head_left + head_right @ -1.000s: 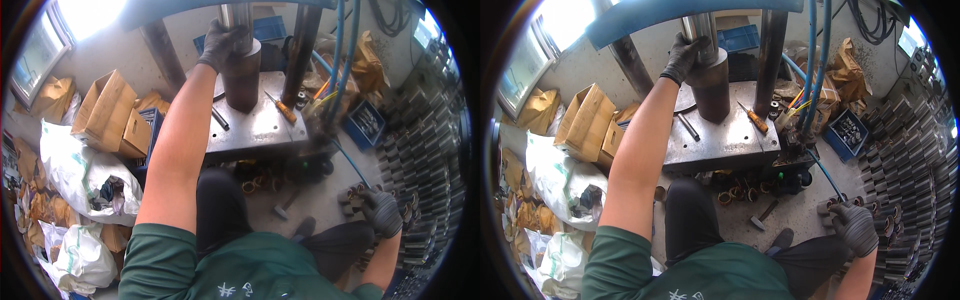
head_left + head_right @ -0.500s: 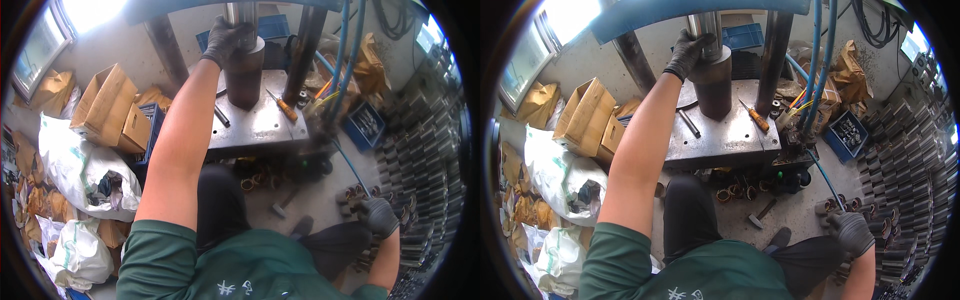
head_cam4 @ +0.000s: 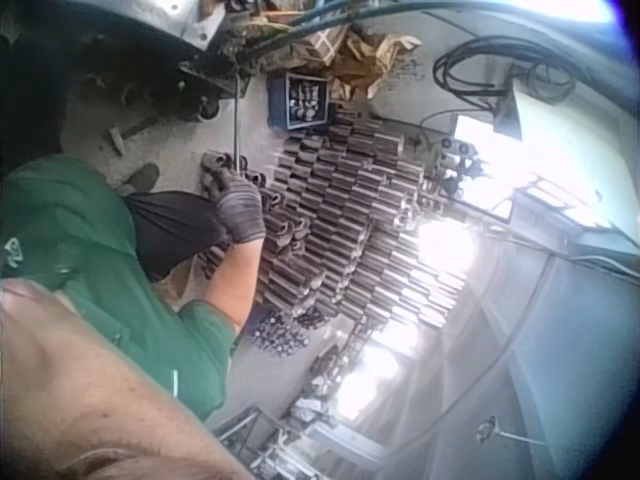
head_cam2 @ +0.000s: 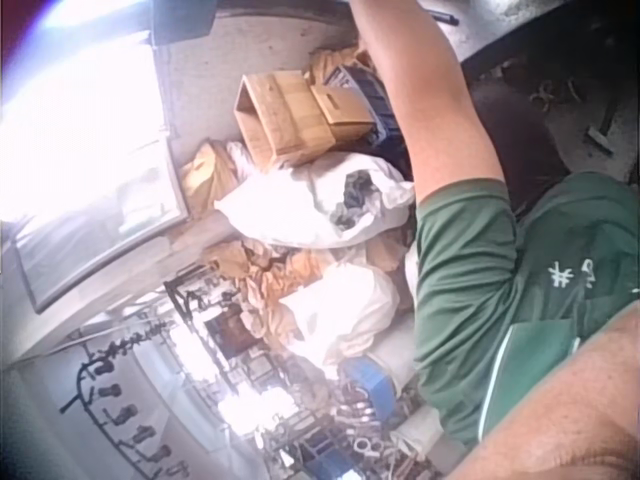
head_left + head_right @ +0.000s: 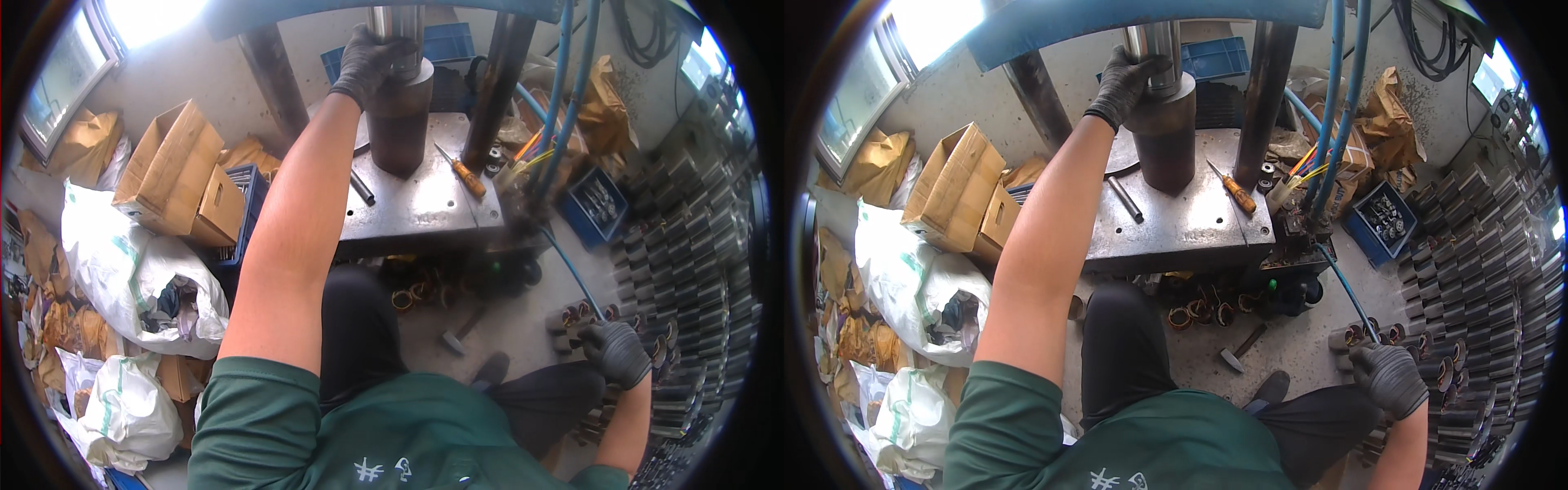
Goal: Operating a hydraulic press to assemble or shape metal cylinders containing electrical coils.
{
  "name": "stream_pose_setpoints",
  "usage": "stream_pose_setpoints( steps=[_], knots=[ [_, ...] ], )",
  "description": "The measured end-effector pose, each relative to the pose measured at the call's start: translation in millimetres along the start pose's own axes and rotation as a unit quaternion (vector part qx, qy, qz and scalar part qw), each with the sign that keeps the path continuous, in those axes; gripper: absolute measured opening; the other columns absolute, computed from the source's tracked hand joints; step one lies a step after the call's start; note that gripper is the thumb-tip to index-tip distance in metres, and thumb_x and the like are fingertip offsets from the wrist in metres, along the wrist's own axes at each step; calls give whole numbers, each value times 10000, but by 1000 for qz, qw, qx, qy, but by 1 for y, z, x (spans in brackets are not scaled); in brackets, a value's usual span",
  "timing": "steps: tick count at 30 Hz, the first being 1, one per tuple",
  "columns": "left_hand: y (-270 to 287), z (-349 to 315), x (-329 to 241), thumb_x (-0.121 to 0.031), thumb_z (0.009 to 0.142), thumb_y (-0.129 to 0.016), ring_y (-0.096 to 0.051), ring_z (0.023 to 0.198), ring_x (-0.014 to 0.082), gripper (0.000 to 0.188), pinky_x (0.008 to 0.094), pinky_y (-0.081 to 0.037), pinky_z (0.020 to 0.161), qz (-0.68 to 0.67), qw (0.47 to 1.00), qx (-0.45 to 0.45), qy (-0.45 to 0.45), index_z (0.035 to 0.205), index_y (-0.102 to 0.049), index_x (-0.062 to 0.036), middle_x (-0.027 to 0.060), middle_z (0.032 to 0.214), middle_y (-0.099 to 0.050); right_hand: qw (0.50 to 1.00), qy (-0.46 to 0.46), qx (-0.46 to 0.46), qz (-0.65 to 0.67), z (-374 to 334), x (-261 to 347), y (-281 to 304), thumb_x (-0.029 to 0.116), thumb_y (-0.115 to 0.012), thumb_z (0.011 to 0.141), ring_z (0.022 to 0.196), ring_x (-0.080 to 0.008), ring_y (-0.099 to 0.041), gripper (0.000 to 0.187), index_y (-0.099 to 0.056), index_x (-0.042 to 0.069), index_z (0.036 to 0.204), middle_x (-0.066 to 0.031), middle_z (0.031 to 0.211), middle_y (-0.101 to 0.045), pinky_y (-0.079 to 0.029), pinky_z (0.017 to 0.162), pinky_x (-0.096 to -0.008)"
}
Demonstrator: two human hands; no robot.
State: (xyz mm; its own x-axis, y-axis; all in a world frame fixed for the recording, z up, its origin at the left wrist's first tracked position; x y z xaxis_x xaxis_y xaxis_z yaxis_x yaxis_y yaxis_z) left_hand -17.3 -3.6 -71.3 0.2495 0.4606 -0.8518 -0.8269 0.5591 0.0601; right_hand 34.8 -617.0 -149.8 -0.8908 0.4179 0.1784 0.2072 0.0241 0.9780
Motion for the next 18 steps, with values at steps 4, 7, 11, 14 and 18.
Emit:
stream_pose_setpoints(
  steps=[4, 7, 11, 14, 18],
  knots=[
    [0, -1, -2, -230, 747, -975, -785, 926, 235, 551, 369, -633, 842, 8, 1000, -2, -5, 1144, -716, 52, 175, 1031, -795, 996, 42, -73, 14, 1, 4, 7, 108, -696, 875, 859, -427, -712, 137, -744, 72, 998, -200, 902, -724, -550, 766, -540],
    [0, -4, -5, -286, 741, -995, -743, 1054, 253, 716, 389, -586, 967, 5, 1000, 13, 26, 1261, -615, 26, 173, 1131, -759, 1000, -2, 21, -19, 3, 4, 2, 107, -698, 871, 851, -427, -712, 119, -744, 74, 975, -215, 890, -720, -556, 778, -538],
    [2, -7, -11, -323, 735, -1004, -723, 1114, 265, 808, 402, -563, 1028, 34, 997, 49, 59, 1318, -557, 12, 176, 1181, -739, 997, -14, -43, 59, 3, 6, 8, 112, -689, 886, 856, -431, -711, 148, -751, 63, 1011, -218, 897, -719, -563, 786, -527],
    [0, -8, -10, -321, 729, -1004, -728, 1106, 265, 795, 401, -565, 1025, 1, 998, 40, 48, 1302, -570, 18, 176, 1165, -746, 999, 33, 5, 10, 4, 8, 7, 112, -682, 903, 846, -430, -714, 163, -746, 54, 1041, -203, 921, -729, -571, 784, -518],
    [-1, -5, -3, -213, 734, -989, -786, 895, 221, 526, 356, -638, 817, 11, 999, -30, 0, 1101, -718, 50, 165, 981, -799, 997, -24, -55, 42, 4, 5, 15, 108, -679, 918, 835, -426, -721, 168, -728, 57, 1070, -193, 943, -739, -577, 778, -515]
  ],
)
Point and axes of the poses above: each hand's wrist, its own z-axis towards the middle knuckle, its own y-axis out of the back of the hand, x = y × z, the point moved 3 cm from there along z, towards the middle knuckle
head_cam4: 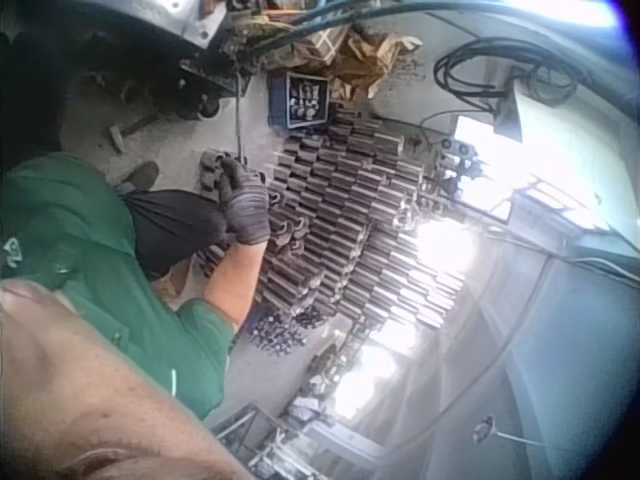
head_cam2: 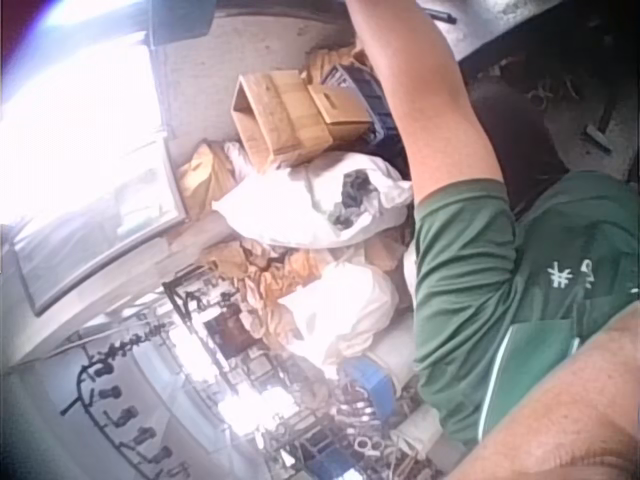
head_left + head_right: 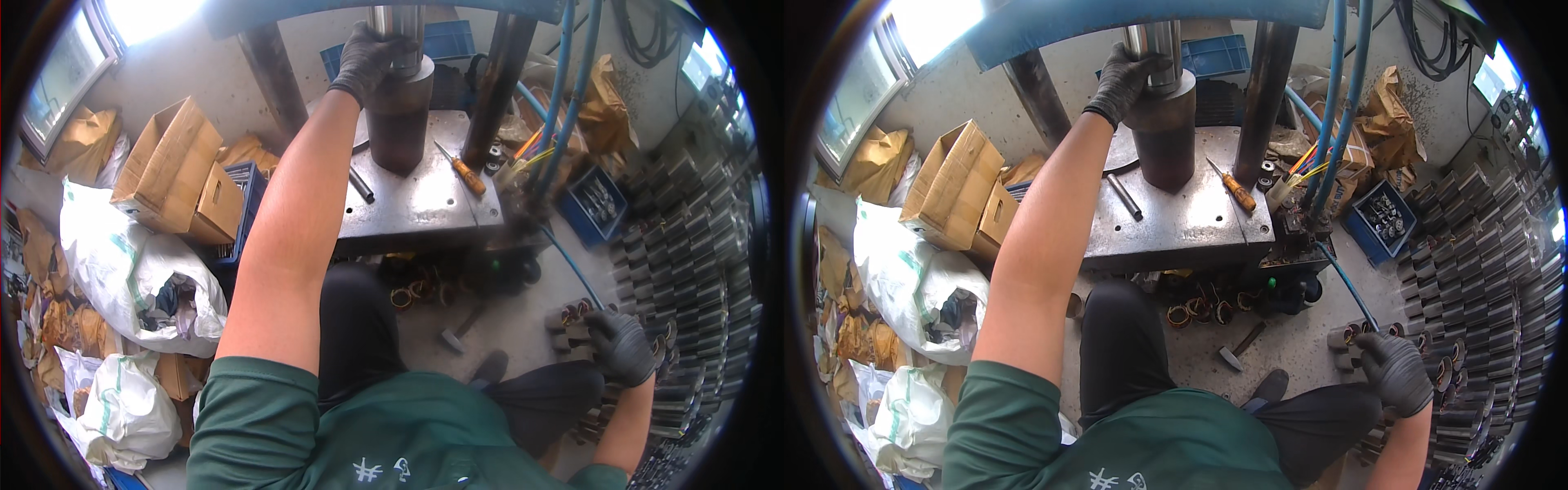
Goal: Operating a hydraulic press to assemble or shape metal cylinders containing electrical coils.
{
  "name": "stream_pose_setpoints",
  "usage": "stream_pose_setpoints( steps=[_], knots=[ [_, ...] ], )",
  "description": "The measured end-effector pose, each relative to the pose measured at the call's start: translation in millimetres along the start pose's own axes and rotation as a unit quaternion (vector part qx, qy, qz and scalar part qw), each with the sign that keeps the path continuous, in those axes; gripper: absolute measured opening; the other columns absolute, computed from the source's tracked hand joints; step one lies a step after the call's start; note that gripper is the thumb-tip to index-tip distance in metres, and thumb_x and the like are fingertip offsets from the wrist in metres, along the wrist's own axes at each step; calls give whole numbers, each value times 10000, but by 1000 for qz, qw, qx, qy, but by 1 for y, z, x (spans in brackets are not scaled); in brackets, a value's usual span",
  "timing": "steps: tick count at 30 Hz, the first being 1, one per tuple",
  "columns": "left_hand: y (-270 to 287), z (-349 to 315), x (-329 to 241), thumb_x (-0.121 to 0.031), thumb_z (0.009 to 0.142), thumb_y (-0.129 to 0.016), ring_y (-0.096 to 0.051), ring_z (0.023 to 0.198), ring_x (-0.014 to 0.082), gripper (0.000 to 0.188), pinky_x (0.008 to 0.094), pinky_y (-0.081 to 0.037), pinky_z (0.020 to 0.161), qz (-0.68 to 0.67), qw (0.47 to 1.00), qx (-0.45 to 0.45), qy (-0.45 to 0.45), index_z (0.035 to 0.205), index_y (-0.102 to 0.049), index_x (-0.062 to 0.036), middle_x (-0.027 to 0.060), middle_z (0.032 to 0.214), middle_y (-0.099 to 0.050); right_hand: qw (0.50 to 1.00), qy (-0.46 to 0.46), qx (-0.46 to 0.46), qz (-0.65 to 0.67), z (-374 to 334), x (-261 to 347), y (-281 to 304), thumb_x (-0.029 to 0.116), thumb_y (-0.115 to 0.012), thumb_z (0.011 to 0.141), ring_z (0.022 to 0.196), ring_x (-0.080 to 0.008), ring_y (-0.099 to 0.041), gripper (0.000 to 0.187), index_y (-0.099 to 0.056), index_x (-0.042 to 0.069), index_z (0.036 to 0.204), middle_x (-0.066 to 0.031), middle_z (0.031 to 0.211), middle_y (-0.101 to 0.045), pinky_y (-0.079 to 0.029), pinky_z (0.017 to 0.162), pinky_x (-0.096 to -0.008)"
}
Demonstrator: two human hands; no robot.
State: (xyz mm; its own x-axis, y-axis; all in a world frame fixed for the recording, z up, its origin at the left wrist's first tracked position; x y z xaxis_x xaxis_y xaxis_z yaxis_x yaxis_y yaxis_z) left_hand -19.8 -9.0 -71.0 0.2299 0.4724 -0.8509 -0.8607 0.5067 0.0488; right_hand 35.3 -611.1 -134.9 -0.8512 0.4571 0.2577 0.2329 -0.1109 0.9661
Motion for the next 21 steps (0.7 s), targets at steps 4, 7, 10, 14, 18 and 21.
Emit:
stream_pose_setpoints(
  steps=[4, 7, 10, 14, 18, 21],
  knots=[
    [1, 5, 4, -217, 729, -989, -787, 884, 223, 526, 349, -636, 817, -2, 1000, 21, -11, 1093, -723, 55, 167, 976, -801, 996, 70, 35, -38, 0, 6, -2, 98, -670, 918, 857, -435, -721, 204, -741, 53, 1104, -209, 948, -737, -573, 788, -521],
    [1, 4, 4, -215, 730, -986, -787, 876, 224, 511, 348, -635, 820, 7, 1000, 27, 3, 1082, -731, 53, 166, 977, -803, 994, 5, 103, -41, 0, 2, -3, 85, -656, 925, 891, -436, -722, 245, -746, 41, 1148, -223, 951, -736, -571, 807, -511],
    [0, 1, 0, -217, 731, -985, -787, 875, 221, 491, 353, -634, 820, -7, 1000, 30, -3, 1066, -740, 47, 162, 977, -805, 999, -16, 4, 32, 3, 0, 7, 81, -648, 935, 916, -431, -723, 254, -744, 28, 1164, -222, 980, -741, -568, 820, -508],
    [3, 1, -3, -325, 736, -1006, -734, 1102, 263, 788, 400, -569, 1035, 26, 997, 65, 39, 1292, -562, 13, 171, 1154, -751, 999, -30, -20, 39, 3, -1, 9, 50, -647, 927, 939, -438, -719, 277, -732, 13, 1188, -226, 1039, -740, -568, 838, -500],
    [4, 3, -2, -311, 727, -1006, -748, 1061, 258, 742, 391, -587, 990, 38, 997, 55, 23, 1253, -603, 24, 182, 1135, -758, 997, -30, -67, 36, 0, 4, 8, 13, -652, 916, 967, -430, -718, 277, -727, 17, 1183, -231, 1036, -736, -568, 855, -480],
    [1, 5, 5, -287, 713, -1008, -749, 1051, 258, 757, 378, -607, 946, 33, 999, 19, -3, 1261, -602, 39, 198, 1161, -748, 987, -12, -158, 4, 9, 9, 18, 8, -655, 943, 963, -406, -722, 236, -724, 15, 1169, -222, 1048, -733, -568, 859, -459]
  ],
)
Point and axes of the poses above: each hand's wrist, its own z-axis towards the middle knuckle, its own y-axis out of the back of the hand, x = y × z, the point moved 3 cm from there along z, towards the middle knuckle
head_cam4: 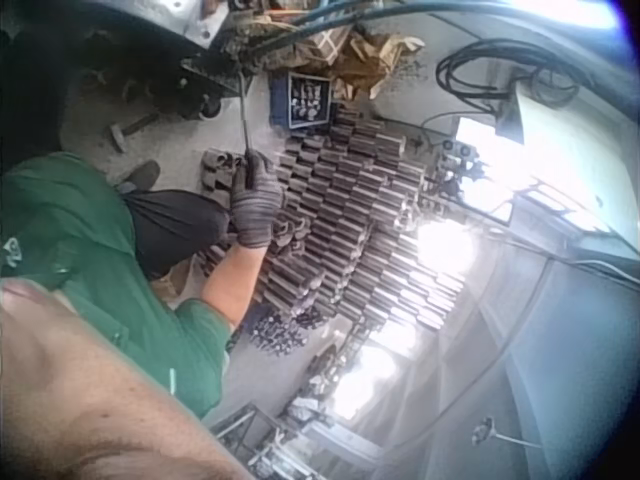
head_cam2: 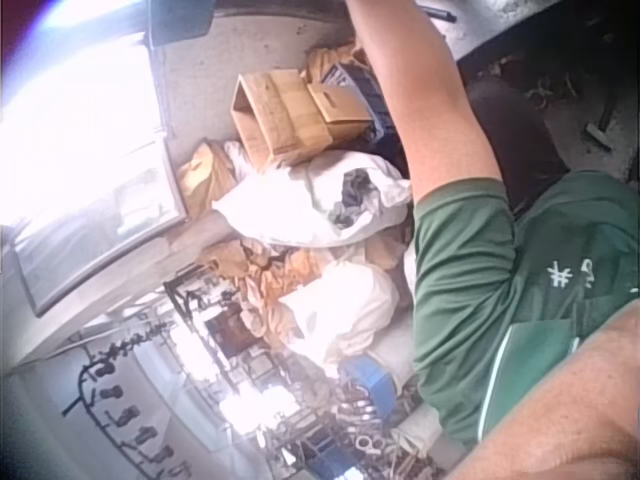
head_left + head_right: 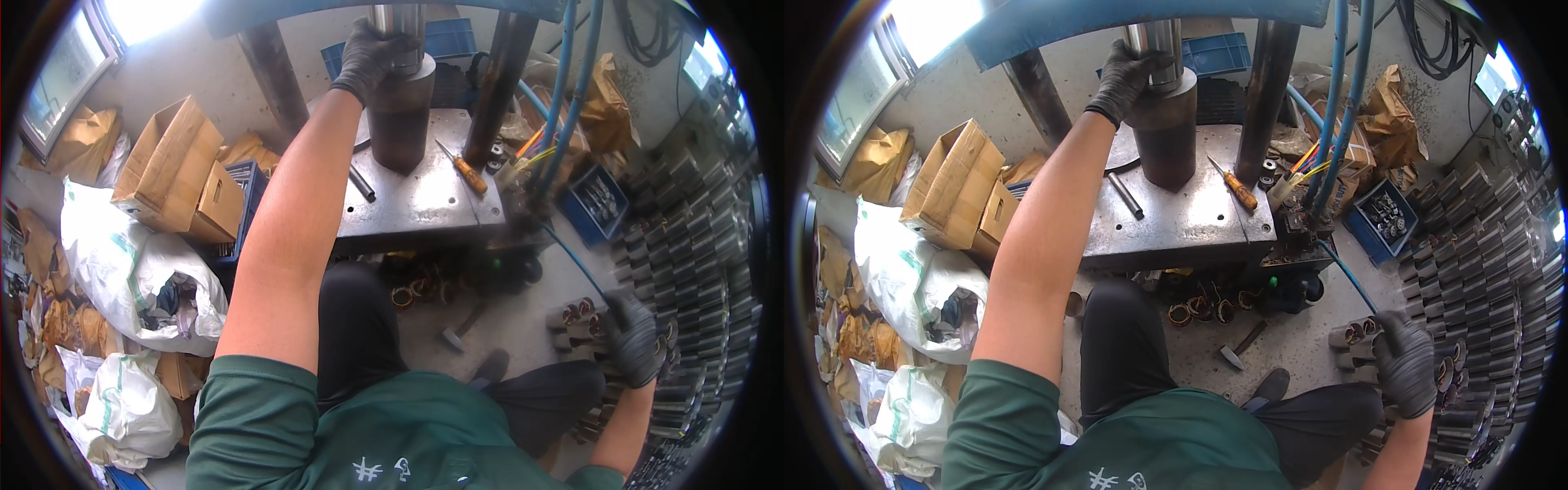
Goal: Operating a hydraulic press to assemble or shape metal cylinders containing electrical coils.
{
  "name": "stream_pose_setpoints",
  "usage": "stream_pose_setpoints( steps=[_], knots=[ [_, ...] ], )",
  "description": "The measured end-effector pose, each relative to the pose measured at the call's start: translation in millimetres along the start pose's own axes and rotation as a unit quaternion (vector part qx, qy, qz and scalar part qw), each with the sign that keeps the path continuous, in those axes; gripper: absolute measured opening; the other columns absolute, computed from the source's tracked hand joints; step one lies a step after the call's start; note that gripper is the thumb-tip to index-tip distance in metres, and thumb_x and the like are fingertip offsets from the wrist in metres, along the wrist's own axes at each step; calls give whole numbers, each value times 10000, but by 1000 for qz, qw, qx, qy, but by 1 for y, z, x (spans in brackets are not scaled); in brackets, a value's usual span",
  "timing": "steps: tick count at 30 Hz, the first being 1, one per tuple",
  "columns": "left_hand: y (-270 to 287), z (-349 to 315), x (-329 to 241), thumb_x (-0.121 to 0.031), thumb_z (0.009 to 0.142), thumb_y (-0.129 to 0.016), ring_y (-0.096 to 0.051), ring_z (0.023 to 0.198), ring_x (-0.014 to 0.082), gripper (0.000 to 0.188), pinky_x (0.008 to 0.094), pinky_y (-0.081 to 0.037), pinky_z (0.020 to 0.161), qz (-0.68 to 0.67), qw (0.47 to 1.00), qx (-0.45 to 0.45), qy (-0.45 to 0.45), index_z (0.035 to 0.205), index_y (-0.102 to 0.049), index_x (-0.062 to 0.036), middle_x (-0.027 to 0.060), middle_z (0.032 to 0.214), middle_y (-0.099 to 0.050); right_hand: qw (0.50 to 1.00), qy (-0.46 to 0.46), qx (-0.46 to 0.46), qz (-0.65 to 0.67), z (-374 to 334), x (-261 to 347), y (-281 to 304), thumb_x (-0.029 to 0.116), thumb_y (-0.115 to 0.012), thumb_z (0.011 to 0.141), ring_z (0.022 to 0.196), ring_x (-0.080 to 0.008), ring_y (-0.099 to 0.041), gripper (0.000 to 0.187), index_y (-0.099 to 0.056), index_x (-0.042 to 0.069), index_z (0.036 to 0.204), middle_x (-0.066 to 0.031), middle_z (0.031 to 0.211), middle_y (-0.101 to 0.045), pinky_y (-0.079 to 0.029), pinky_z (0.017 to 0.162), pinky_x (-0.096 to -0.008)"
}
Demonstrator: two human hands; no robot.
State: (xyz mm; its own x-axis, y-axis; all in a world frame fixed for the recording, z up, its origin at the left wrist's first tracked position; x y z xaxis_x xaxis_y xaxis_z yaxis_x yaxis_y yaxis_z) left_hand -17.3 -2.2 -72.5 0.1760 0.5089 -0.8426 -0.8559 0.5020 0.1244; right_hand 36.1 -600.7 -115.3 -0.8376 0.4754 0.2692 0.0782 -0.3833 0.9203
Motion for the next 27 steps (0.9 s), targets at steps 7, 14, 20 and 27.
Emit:
stream_pose_setpoints(
  steps=[7, 14, 20, 27],
  knots=[
    [-5, 23, 24, -293, 669, -1030, -648, 1292, 298, 1133, 414, -564, 1107, -17, 1000, -6, -21, 1520, -341, -1, 198, 1414, -615, 962, 53, -261, -58, 131, -35, 44, 133, -679, 1040, 978, -302, -728, 170, -715, 22, 1163, -158, 1081, -722, -571, 893, -415],
    [-5, 13, 6, -279, 673, -1025, -679, 1258, 304, 1066, 428, -587, 1081, 21, 1000, -13, -9, 1490, -396, -6, 204, 1364, -654, 911, 168, -340, -163, 217, -66, 47, 456, -694, 1068, 1036, -321, -725, 490, -695, 68, 1368, -199, 1225, -680, -578, 906, -411],
    [-14, -48, -36, -317, 769, -929, -712, 1183, 318, 828, 400, -618, 961, 60, 998, -3, -23, 1388, -509, 38, 243, 1329, -669, 956, 42, -265, -118, 177, -58, 46, 385, -741, 1030, 867, -300, -731, 480, -686, 66, 1384, -191, 1160, -701, -599, 836, -403],
    [-27, -179, -29, -4, 788, -837, -712, 1130, 262, 715, 396, -657, 896, -375, 926, -40, -14, 1423, -512, -50, 150, 1278, -662, 990, -52, -128, -24, 51, -2, 16, 207, -766, 972, 953, -322, -741, 447, -662, 6, 1358, -203, 1121, -731, -591, 862, -449]
  ],
)
Point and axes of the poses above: each hand's wrist, its own z-axis towards the middle knuckle, its own y-axis out of the back of the hand, x = y × z, the point moved 3 cm from there along z, towards the middle knuckle
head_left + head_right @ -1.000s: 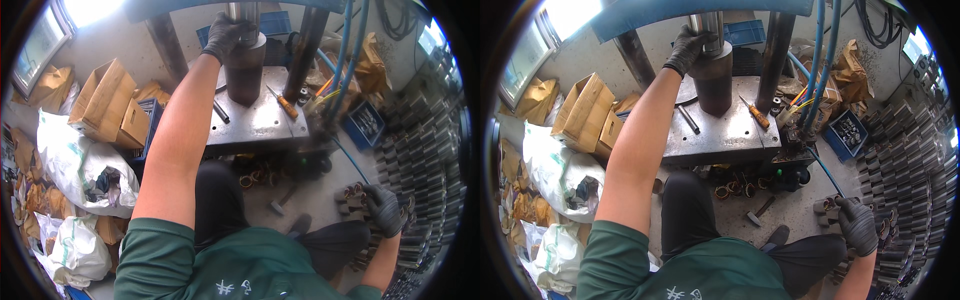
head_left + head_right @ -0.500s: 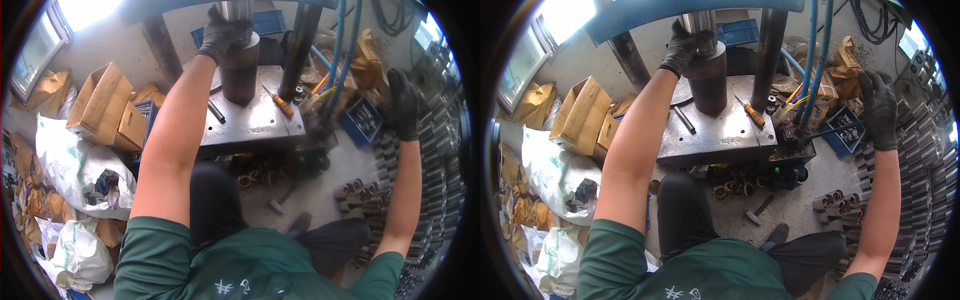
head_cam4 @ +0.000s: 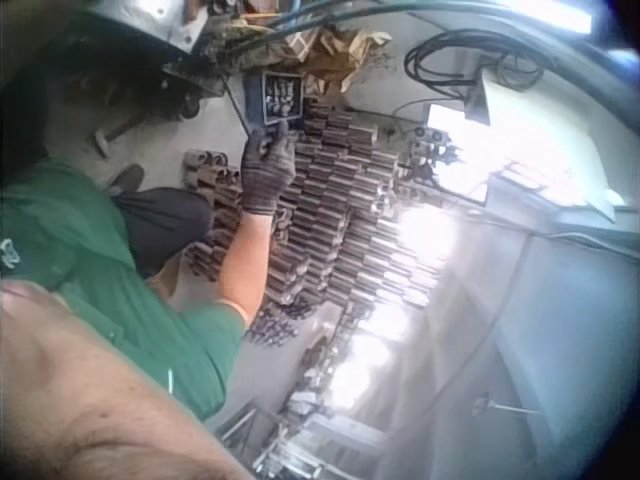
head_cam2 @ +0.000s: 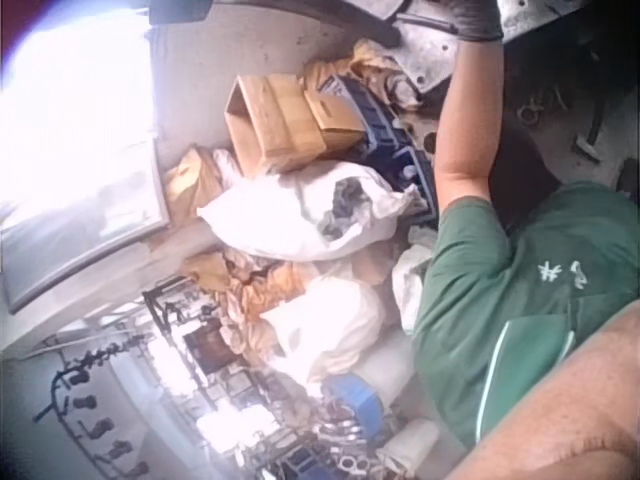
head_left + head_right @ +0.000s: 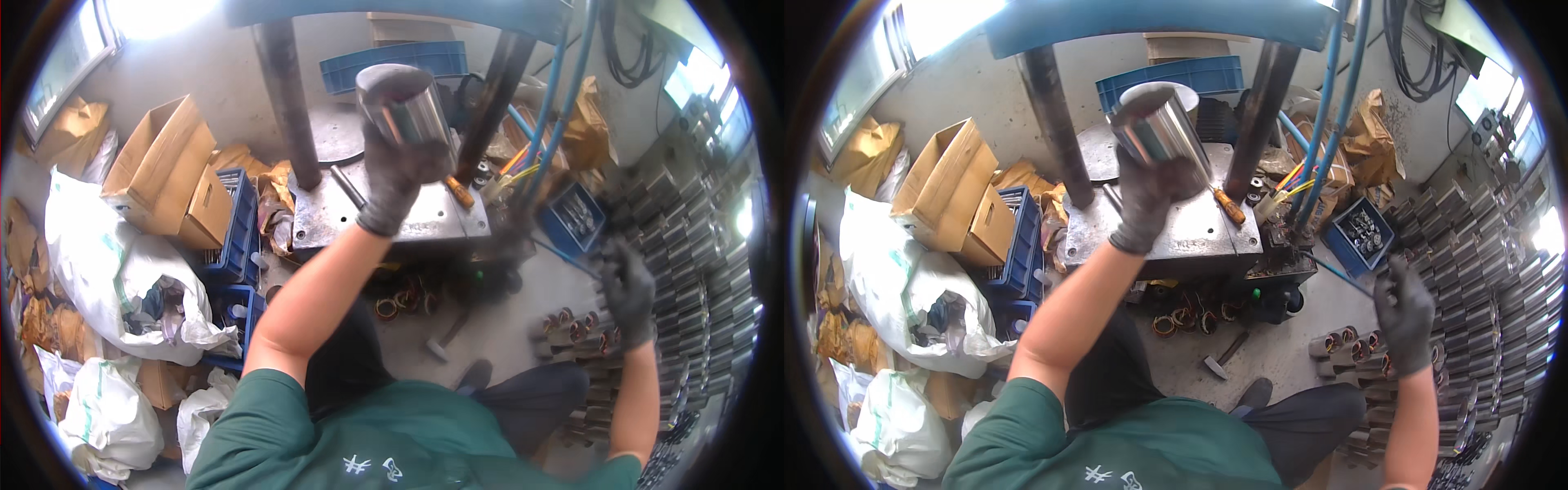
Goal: Operating a hydraulic press to assemble or shape metal cylinders containing electrical coils.
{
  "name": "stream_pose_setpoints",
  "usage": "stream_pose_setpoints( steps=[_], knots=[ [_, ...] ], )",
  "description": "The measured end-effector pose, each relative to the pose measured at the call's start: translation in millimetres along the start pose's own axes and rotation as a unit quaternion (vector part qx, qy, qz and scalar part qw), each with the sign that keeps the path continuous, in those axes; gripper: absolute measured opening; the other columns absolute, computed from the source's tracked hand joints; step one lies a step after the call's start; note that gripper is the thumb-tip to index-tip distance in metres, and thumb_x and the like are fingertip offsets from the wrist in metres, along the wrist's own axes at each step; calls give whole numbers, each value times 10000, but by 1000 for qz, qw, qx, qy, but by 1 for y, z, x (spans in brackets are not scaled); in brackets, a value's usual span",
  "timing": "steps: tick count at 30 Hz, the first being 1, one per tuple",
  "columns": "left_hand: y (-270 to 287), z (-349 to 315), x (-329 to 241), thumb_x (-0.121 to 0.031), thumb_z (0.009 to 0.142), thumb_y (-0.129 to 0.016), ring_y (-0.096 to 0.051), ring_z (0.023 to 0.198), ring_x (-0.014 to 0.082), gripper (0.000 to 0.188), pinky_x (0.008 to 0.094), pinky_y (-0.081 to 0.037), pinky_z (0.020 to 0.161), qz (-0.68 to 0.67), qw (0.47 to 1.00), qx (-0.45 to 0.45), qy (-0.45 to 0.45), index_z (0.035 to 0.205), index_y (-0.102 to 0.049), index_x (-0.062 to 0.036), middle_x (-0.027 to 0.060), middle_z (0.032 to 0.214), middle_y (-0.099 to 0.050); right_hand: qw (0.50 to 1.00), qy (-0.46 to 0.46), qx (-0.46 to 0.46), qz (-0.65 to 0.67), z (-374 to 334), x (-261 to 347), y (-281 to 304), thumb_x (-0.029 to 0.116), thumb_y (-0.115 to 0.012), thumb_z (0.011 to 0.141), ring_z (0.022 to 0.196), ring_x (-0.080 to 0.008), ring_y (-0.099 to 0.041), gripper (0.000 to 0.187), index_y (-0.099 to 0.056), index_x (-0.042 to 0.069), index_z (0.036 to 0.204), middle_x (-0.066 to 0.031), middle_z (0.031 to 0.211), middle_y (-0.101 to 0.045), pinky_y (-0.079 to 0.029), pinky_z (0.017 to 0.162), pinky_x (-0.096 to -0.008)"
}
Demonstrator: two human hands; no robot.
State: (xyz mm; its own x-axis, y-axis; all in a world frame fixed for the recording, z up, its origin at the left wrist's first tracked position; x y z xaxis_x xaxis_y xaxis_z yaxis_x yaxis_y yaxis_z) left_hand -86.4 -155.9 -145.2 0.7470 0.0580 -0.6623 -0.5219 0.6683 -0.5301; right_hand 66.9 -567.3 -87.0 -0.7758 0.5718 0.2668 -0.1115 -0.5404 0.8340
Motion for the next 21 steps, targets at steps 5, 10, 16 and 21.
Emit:
stream_pose_setpoints(
  steps=[5, 10, 16, 21],
  knots=[
    [27, -76, 48, -210, 844, -929, -713, 1167, 303, 825, 470, -663, 959, -137, 955, -73, 252, 1516, -465, -88, 116, 1282, -658, 972, 197, 30, -123, -39, 85, -16, 165, -832, 857, 1213, -407, -658, 694, -570, 12, 1482, -219, 1306, -692, -502, 1053, -509],
    [27, -97, 59, -185, 880, -911, -710, 1175, 333, 769, 535, -652, 969, -190, 920, -49, 341, 1488, -456, -63, 155, 1288, -663, 969, 94, 80, 216, 1, 148, -127, 232, -901, 855, 1311, -384, -622, 763, -542, -17, 1481, -234, 1312, -669, -483, 1141, -471],
    [42, -106, 48, -215, 895, -901, -662, 1208, 314, 771, 455, -581, 1017, -9, 922, -117, 369, 1469, -434, 2, 184, 1302, -649, 934, 21, 124, 336, 33, 200, -229, 233, -938, 820, 1338, -326, -607, 865, -487, -10, 1518, -224, 1360, -636, -491, 1149, -453],
    [87, -66, 59, -316, 883, -943, -616, 1163, 243, 690, 369, -535, 997, 141, 943, -17, 301, 1347, -542, 1, 123, 1162, -635, 952, 80, 72, 288, 50, 185, -253, 375, -930, 808, 1265, -384, -682, 937, -489, -3, 1543, -259, 1381, -654, -536, 1101, -464]
  ],
)
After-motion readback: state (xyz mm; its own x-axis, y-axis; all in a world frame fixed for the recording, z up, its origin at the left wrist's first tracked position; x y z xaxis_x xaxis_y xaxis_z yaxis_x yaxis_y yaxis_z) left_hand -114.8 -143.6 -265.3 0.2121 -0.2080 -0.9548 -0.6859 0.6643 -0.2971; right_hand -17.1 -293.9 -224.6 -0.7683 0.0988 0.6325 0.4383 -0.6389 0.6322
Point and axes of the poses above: each hand's wrist, its own z-axis towards the middle knuckle, its own y-axis out of the back of the hand, x = y × z, the point moved 3 cm from there along z, towards the middle knuckle
